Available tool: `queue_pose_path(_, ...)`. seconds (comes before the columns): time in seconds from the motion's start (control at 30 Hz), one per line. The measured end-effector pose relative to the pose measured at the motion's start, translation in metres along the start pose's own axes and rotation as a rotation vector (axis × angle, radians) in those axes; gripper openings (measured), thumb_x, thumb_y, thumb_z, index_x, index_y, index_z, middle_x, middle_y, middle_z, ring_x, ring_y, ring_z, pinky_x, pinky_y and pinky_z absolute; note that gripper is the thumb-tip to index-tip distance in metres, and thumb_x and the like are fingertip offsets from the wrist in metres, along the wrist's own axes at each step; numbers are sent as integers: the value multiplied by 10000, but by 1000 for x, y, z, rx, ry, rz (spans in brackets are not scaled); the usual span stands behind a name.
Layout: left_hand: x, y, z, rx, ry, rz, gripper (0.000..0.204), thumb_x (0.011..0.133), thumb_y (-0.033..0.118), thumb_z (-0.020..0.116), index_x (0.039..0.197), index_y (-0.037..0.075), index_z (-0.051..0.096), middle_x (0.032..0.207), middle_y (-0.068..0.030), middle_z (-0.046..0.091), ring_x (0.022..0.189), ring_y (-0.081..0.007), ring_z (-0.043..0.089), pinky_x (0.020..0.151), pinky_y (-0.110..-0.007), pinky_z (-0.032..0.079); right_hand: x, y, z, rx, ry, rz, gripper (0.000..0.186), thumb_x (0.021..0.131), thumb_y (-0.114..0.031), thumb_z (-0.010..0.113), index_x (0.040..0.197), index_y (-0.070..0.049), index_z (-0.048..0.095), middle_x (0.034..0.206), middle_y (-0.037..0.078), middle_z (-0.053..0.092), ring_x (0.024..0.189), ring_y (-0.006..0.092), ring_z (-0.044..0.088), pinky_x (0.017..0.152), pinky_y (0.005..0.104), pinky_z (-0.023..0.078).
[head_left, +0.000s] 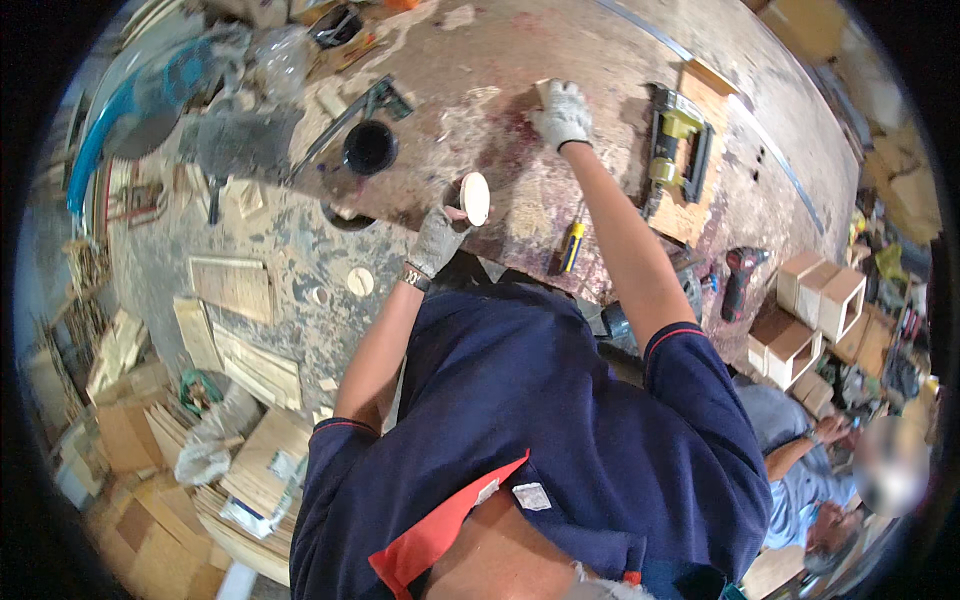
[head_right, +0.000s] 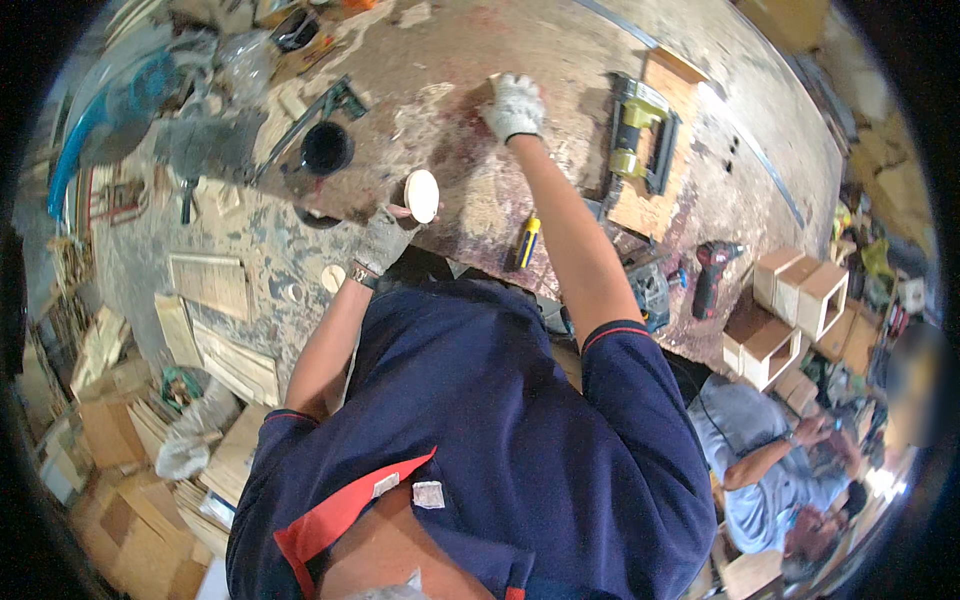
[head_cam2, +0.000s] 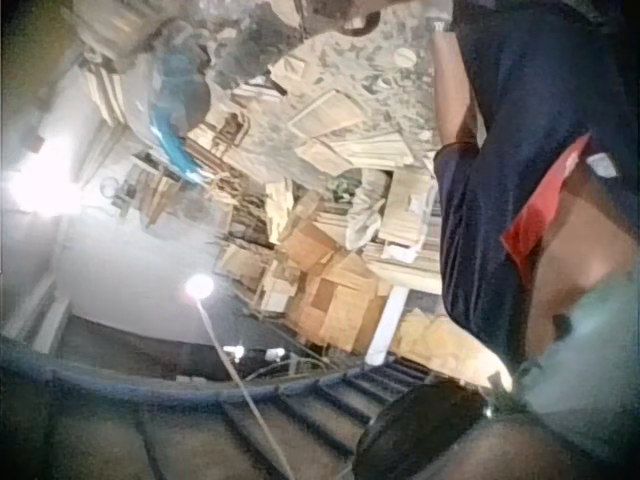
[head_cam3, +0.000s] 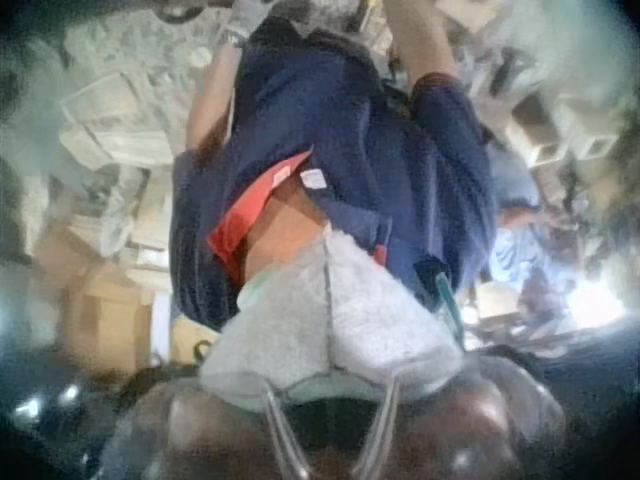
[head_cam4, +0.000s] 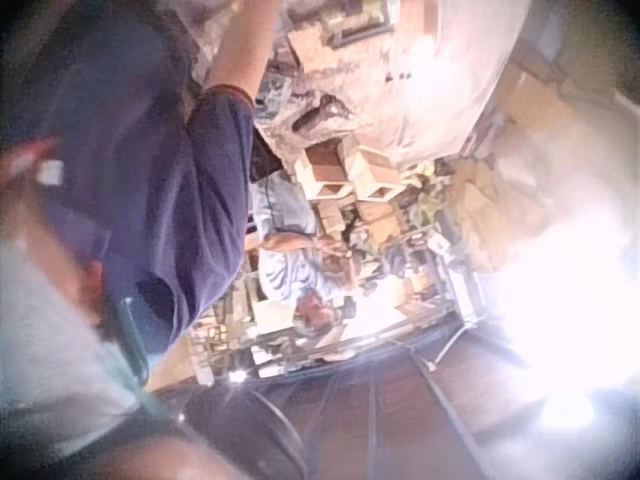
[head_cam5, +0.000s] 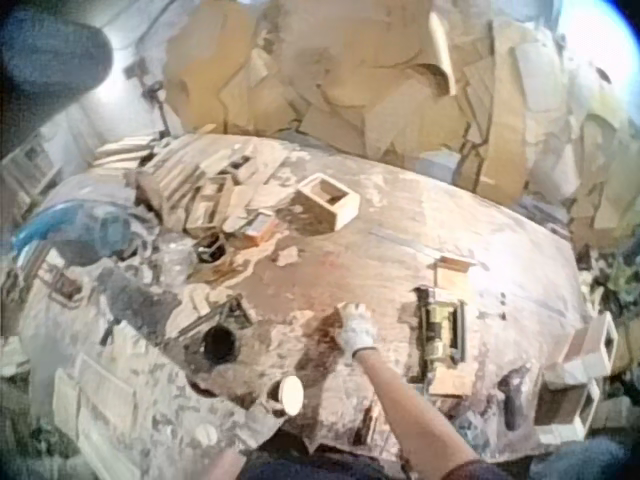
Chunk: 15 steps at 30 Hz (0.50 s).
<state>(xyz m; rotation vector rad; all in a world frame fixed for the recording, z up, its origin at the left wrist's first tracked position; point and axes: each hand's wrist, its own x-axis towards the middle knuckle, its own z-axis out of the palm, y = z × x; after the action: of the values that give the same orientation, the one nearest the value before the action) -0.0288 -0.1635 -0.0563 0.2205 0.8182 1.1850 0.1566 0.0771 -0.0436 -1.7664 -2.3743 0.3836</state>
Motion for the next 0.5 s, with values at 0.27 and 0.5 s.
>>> queue_pose_path(0.27,-46,0,-37,-406,186,132,679,1032,548,504,1472,33,454,1378,-183,600,1242,-380,605,1007,-547,530,-75,-115,5,389,-246,-344,378,801,-156,749,1131,-79,582,1044,243,650,977,448,660,819,530,552)
queue_pose_path(0.5,-102,-1,-98,-759,116,366,582,1061,540,430,1435,106,529,1393,-119,613,1279,-313,581,1112,-502,445,-167,-230,-18,404,-500,-719,428,822,-195,741,1195,-63,579,1159,241,619,1074,428,645,896,512,544)
